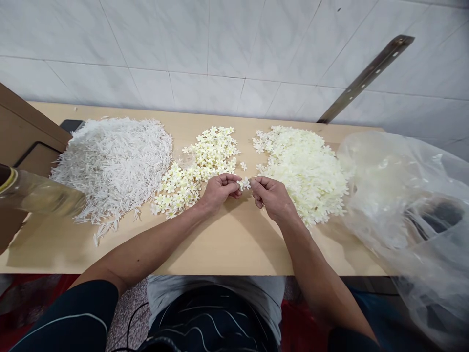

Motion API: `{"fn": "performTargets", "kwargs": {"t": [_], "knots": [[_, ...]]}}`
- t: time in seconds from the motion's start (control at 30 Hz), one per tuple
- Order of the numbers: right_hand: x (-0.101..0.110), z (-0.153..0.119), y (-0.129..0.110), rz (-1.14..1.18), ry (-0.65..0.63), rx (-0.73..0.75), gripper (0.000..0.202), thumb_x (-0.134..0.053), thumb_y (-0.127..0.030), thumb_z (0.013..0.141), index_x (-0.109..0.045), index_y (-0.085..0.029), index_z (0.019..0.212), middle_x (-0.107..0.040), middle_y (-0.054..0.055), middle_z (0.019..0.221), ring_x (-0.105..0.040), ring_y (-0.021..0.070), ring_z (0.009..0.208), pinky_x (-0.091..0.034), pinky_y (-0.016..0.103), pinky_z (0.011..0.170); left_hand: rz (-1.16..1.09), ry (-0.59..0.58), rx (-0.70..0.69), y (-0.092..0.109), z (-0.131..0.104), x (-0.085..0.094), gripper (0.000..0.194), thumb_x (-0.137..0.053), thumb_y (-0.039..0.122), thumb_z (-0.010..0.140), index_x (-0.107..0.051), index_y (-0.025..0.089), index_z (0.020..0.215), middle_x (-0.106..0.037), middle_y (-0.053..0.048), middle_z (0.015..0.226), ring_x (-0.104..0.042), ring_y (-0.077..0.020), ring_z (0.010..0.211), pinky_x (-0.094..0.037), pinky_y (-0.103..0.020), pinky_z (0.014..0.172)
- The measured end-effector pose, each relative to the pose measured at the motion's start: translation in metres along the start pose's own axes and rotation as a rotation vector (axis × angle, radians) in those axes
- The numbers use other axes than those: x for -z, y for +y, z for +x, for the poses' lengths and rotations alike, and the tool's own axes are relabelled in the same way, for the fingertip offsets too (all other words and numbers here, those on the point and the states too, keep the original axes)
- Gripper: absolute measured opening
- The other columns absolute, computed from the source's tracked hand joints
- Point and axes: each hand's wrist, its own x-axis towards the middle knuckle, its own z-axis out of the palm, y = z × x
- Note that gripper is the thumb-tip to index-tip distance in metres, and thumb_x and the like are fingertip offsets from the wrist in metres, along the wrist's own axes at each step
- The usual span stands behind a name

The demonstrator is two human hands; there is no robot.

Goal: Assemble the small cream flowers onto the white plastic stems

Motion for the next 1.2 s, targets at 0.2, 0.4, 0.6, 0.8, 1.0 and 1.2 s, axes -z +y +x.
{"fn": "performTargets", "kwargs": {"t": [0.2, 0.4, 0.6, 0.8, 1.0, 1.2], "knots": [[0.0, 0.0, -0.001, 0.026, -0.005, -0.006, 0.045, -0.079, -0.061, 0.081, -0.065, -0.019, 0.075, -0.049, -0.005, 0.056, -0.042, 0.0077, 0.043, -0.034, 0.023, 0.04, 0.008, -0.001, 0.002, -0.001, 0.0, 0.0, 0.027, -0.076, 0.02, 0.069, -0.072, 0.011, 0.094, -0.07, -0.005, 0.066, -0.065, -0.0141, 0.059, -0.053, -0.026, 0.061], [0.0, -0.001, -0.004, 0.075, -0.053, -0.044, 0.047, -0.08, -0.062, 0.08, -0.063, -0.019, 0.072, -0.047, -0.005, 0.054, -0.04, 0.0077, 0.042, -0.033, 0.023, 0.04, 0.013, -0.002, 0.004, 0.0, 0.0, 0.0, 0.026, -0.076, 0.019, 0.069, -0.072, 0.012, 0.094, -0.071, -0.005, 0.066, -0.065, -0.0139, 0.06, -0.053, -0.026, 0.061], [0.002, -0.005, -0.009, 0.013, -0.024, 0.005, 0.044, -0.075, -0.06, 0.084, -0.062, -0.02, 0.072, -0.047, -0.005, 0.055, -0.04, 0.0093, 0.044, -0.034, 0.025, 0.043, 0.019, -0.002, 0.002, 0.0, 0.0, 0.0, 0.027, -0.076, 0.02, 0.069, -0.071, 0.012, 0.095, -0.071, -0.005, 0.066, -0.065, -0.014, 0.059, -0.053, -0.027, 0.062], [0.021, 0.0, -0.005, -0.635, 0.466, 0.285, 0.021, -0.066, -0.039, 0.091, -0.074, -0.02, 0.089, -0.067, 0.002, 0.07, -0.051, 0.0146, 0.052, -0.047, 0.032, 0.061, 0.049, -0.01, -0.007, -0.003, 0.001, 0.002, 0.027, -0.076, 0.021, 0.07, -0.071, 0.012, 0.095, -0.071, -0.005, 0.067, -0.065, -0.0142, 0.059, -0.054, -0.028, 0.063], [0.025, 0.008, 0.005, -0.824, 0.461, 0.493, 0.02, -0.055, -0.027, 0.096, -0.073, -0.02, 0.102, -0.076, 0.012, 0.109, -0.068, 0.0209, 0.074, -0.054, 0.036, 0.082, 0.067, -0.004, -0.001, -0.001, -0.001, 0.0, 0.026, -0.077, 0.023, 0.071, -0.072, 0.013, 0.094, -0.072, -0.005, 0.067, -0.065, -0.0145, 0.06, -0.052, -0.027, 0.062], [0.005, 0.019, -0.007, -0.841, 0.125, 0.504, 0.035, -0.041, -0.023, 0.102, -0.069, -0.02, 0.122, -0.077, 0.012, 0.118, -0.071, 0.0268, 0.108, -0.052, 0.04, 0.098, 0.02, 0.015, -0.001, -0.001, 0.001, -0.001, 0.025, -0.078, 0.022, 0.069, -0.071, 0.013, 0.091, -0.071, -0.005, 0.066, -0.065, -0.0148, 0.059, -0.054, -0.028, 0.062]]}}
